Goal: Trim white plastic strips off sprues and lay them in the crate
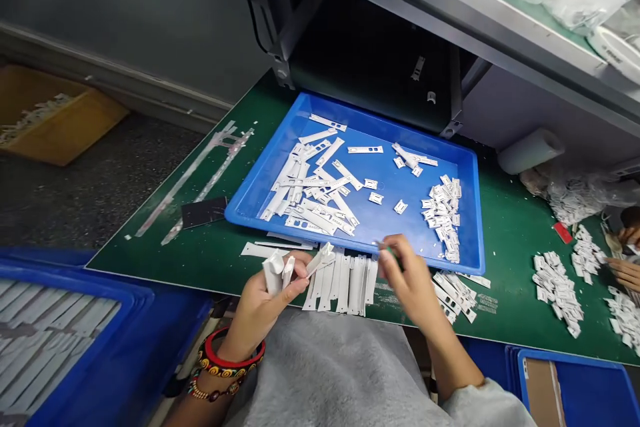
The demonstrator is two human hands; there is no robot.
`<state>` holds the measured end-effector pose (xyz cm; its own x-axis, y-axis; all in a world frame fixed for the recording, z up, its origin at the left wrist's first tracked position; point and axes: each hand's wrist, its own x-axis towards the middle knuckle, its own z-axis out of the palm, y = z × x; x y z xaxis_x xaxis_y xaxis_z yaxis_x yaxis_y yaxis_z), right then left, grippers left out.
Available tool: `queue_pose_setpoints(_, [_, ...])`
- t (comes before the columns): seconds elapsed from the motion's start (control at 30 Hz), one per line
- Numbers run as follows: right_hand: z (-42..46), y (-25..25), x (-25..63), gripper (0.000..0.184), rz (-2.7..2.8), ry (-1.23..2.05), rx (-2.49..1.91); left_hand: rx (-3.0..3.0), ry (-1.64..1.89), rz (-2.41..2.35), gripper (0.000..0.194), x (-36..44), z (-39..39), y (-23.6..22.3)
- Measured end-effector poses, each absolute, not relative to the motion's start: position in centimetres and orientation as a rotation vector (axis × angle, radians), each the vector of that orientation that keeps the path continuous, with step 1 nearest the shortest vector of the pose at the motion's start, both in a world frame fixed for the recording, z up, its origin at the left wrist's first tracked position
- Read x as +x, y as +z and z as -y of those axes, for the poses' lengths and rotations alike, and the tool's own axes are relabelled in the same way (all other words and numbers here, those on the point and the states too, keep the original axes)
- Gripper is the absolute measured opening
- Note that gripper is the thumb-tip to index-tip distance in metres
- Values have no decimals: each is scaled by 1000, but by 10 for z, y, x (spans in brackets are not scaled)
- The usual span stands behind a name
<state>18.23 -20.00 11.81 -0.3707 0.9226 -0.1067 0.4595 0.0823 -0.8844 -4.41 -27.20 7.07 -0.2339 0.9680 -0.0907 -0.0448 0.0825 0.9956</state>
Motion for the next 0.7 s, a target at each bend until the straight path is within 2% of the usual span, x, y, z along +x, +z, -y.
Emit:
queue_pose_setpoints(0.13, [205,127,142,16,2140,1140,-1080,1114,1526,-1375,15,-50,282,68])
queue_pose_setpoints(0.37, [196,141,133,23,2315,1255,-798,1292,1618,-1343,2,-56,291,72])
queue_pose_setpoints(0.53, [185,149,131,24,2387,1326,-703,1354,1644,-1347,5,-62,293,73])
queue_pose_setpoints(0.7, [174,153,132,25,2421,1422,-580,1395,1627,-1337,18,-66,296,72])
